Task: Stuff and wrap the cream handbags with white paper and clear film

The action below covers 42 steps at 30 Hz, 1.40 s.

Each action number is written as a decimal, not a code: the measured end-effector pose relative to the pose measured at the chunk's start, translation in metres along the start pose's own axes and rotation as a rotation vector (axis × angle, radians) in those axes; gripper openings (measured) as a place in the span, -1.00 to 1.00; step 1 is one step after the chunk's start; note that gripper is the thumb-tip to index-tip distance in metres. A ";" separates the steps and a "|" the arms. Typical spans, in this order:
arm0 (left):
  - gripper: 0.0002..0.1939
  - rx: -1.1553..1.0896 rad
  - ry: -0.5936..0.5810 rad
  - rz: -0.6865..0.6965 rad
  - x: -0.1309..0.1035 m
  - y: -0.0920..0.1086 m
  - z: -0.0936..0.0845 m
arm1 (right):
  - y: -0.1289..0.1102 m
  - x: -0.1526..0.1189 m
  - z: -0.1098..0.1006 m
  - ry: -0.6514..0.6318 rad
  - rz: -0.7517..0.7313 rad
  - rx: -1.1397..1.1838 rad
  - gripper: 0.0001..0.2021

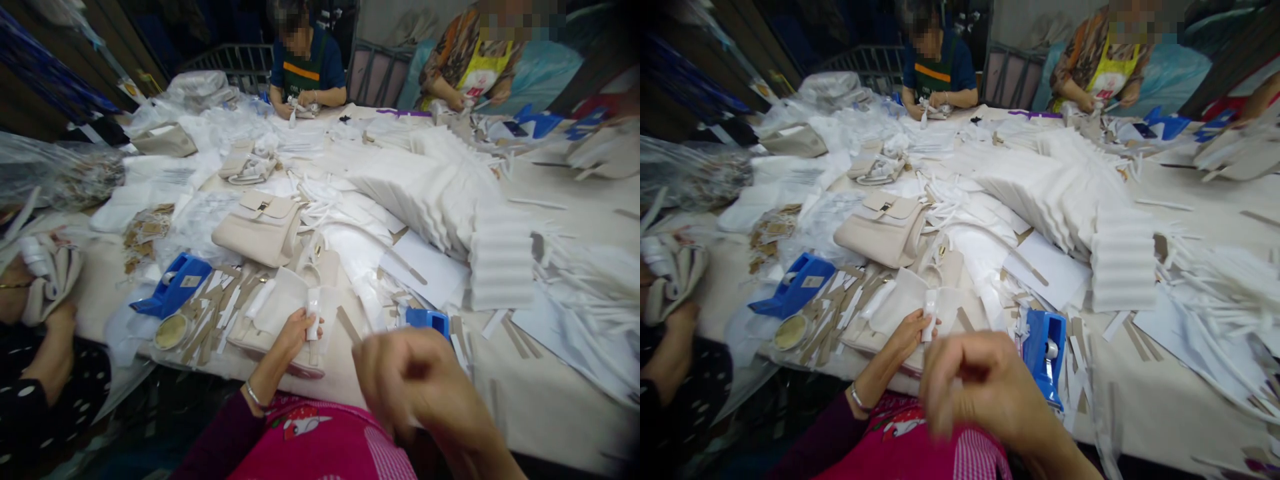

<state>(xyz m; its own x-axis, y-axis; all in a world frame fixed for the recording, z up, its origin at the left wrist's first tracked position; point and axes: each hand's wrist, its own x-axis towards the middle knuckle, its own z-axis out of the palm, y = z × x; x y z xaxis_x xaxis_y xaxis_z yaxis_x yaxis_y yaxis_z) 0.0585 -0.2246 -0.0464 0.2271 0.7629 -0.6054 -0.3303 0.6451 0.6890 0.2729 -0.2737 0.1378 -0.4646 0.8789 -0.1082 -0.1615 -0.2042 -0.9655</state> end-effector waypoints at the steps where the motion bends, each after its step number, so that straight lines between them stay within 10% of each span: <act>1: -0.63 -0.003 -0.003 0.007 0.000 0.000 0.000 | 0.016 0.022 -0.010 0.136 0.075 -0.183 -0.71; 5: -0.63 -0.025 0.011 0.009 0.001 -0.002 -0.001 | 0.109 0.071 -0.044 0.438 0.480 -0.999 -0.75; 11: -0.65 -0.037 0.022 0.006 -0.001 -0.001 0.000 | 0.199 0.062 -0.053 0.231 0.773 -1.302 -0.75; 24: -0.66 -0.018 0.003 0.009 0.000 -0.003 -0.002 | 0.229 0.065 -0.088 0.365 0.580 -0.928 -0.85; 42: -0.66 -0.035 0.018 0.026 0.000 -0.006 -0.005 | 0.216 0.066 -0.074 0.681 0.410 -0.686 -0.76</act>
<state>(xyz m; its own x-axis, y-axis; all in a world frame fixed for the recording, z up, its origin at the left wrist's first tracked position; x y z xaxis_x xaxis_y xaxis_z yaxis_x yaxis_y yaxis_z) 0.0561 -0.2289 -0.0521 0.2012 0.7782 -0.5949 -0.3678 0.6229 0.6904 0.2721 -0.2277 -0.0952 0.2498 0.8980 -0.3621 0.5240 -0.4398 -0.7293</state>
